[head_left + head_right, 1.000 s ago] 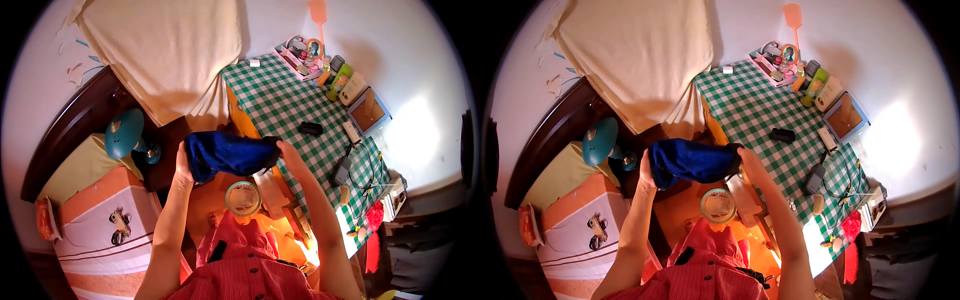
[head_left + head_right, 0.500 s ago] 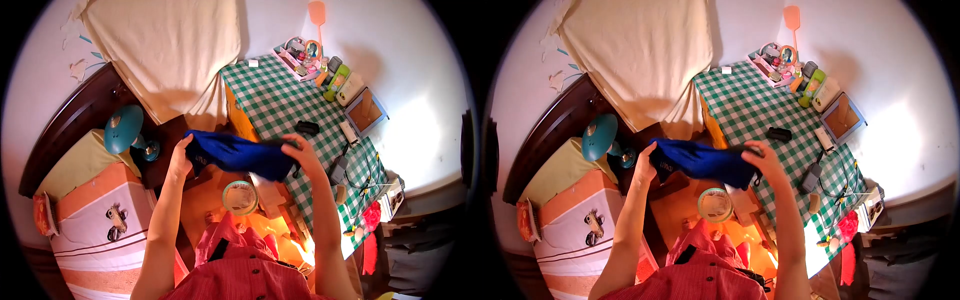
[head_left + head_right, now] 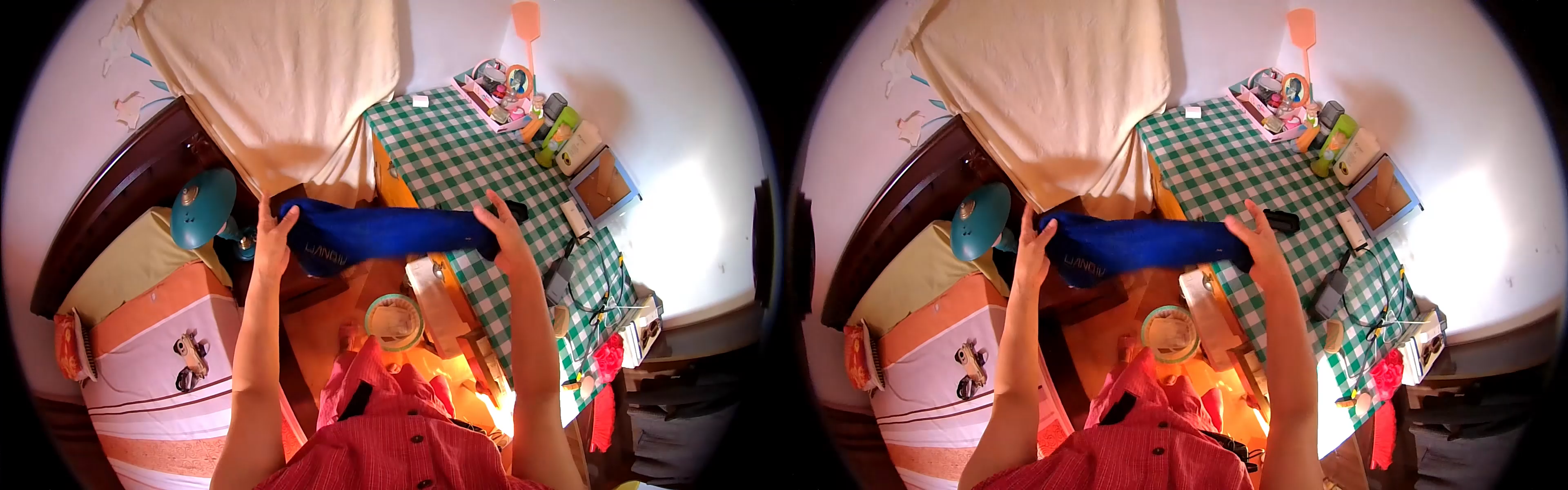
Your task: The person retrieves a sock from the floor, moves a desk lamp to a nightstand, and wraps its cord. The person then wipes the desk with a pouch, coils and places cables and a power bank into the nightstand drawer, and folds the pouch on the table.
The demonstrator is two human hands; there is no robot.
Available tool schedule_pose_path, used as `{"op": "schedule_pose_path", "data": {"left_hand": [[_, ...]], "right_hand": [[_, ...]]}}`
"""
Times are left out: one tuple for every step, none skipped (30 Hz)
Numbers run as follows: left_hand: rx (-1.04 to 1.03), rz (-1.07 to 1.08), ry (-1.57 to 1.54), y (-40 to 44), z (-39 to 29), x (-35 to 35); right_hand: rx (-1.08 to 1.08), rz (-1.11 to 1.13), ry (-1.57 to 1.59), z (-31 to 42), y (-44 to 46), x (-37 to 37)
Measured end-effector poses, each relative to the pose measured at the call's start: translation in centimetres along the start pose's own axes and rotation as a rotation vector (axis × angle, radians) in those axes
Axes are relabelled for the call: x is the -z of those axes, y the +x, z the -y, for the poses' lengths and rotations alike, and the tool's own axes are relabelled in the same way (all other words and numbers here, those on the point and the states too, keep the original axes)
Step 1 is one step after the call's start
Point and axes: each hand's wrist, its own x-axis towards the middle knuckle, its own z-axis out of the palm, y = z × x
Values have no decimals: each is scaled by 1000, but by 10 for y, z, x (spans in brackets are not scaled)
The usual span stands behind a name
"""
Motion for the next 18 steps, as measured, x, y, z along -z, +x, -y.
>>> {"op": "schedule_pose_path", "data": {"left_hand": [[7,72,29,5,-4,10],[-21,115,101,20,3,25],[-54,160,167,32,2,23],[-56,165,160,40,2,24],[-3,203,150,46,0,29],[49,244,140,54,-4,27],[52,252,137,68,4,28],[-144,332,611,85,18,33],[-349,407,1083,98,32,39],[-327,432,958,109,40,36],[-205,388,617,122,46,33],[-74,298,506,134,52,27],[79,200,399,140,64,29],[-104,259,585,162,92,47],[-122,352,746,164,87,42],[-84,396,760,169,84,37],[-49,437,774,177,81,36],[115,513,554,193,92,44]], "right_hand": [[-8,-64,-117,-1,4,-2],[46,-1,-165,-9,13,4],[106,61,-217,-8,17,1],[112,56,-222,-5,20,0],[120,144,-126,-3,21,0],[130,229,-29,0,22,-4],[133,220,-30,-9,35,-1],[200,334,-498,-29,50,6],[255,442,-967,-43,57,8],[203,263,-1394,-39,53,-6],[219,240,-1391,-39,57,-14],[143,223,-798,-39,62,-20],[49,202,-205,-41,64,-24],[40,189,-203,-42,67,-29],[76,173,-269,-39,74,-35],[114,160,-335,-36,83,-42],[155,149,-402,-31,93,-50],[104,217,-110,-20,94,-63]]}}
